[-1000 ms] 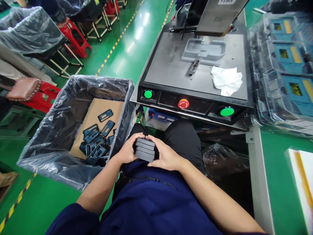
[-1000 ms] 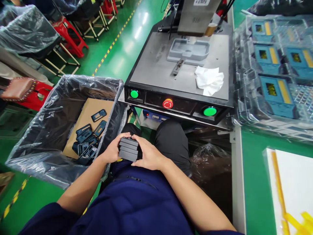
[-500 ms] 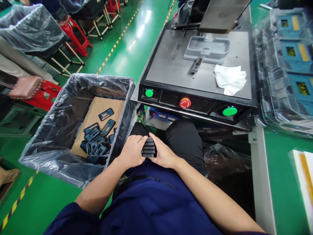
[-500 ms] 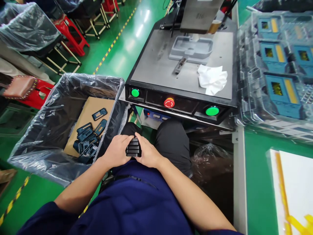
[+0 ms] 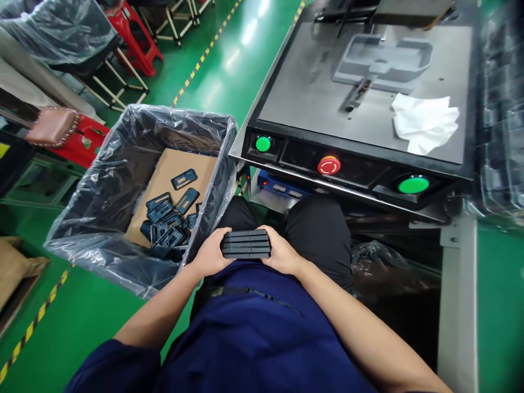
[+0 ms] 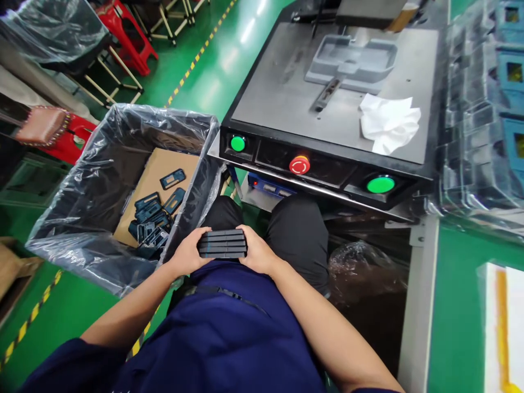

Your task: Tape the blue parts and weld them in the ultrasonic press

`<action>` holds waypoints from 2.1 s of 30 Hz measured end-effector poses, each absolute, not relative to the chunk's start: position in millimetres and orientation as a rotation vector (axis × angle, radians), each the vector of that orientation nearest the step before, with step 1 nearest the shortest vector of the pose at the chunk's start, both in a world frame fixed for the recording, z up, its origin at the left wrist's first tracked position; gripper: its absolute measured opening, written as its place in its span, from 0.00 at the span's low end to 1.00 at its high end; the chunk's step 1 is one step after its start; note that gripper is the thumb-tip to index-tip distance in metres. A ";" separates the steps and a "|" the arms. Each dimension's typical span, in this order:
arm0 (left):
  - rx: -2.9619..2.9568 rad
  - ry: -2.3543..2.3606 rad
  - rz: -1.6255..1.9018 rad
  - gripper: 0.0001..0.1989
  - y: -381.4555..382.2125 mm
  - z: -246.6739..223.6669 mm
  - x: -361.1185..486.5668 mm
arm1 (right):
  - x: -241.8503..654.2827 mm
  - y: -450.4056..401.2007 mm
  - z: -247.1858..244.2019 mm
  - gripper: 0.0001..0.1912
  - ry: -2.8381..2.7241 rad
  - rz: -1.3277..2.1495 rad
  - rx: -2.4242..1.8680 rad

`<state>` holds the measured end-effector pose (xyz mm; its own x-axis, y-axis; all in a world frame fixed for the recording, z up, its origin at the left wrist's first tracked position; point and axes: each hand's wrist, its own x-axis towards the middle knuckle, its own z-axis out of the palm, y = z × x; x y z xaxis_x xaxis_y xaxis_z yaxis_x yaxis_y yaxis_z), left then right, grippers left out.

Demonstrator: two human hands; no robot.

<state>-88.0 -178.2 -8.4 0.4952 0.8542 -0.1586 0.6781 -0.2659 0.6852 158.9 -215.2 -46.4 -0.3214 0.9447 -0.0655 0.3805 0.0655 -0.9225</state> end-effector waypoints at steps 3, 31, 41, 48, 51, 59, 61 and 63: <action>2.076 1.299 0.477 0.34 -187.4 -3.8 -84.9 | 159.0 -215.7 -45.8 0.38 -1.749 1.183 -1.274; 2.311 0.944 0.790 0.25 -187.5 12.0 -87.2 | 162.8 -217.1 -44.3 0.41 -1.610 1.158 -1.207; 2.280 0.963 0.784 0.22 -186.2 4.9 -88.0 | 163.0 -217.3 -46.8 0.39 -1.677 1.061 -1.249; 2.431 0.938 0.587 0.23 -186.9 1.0 -92.5 | 162.3 -217.1 -45.6 0.38 -1.693 1.101 -1.289; 2.398 0.937 0.630 0.21 -187.4 -0.4 -93.0 | 161.9 -216.6 -45.2 0.38 -1.695 1.092 -1.276; 2.302 0.945 0.795 0.17 -190.2 0.0 -90.5 | 161.5 -215.4 -44.9 0.39 -1.693 1.113 -1.270; 2.294 0.964 0.797 0.17 -189.8 1.3 -89.6 | 161.2 -215.6 -45.0 0.39 -1.678 1.135 -1.283; 2.293 0.976 0.801 0.19 -189.3 2.2 -88.7 | 160.6 -215.7 -45.7 0.40 -1.660 1.150 -1.283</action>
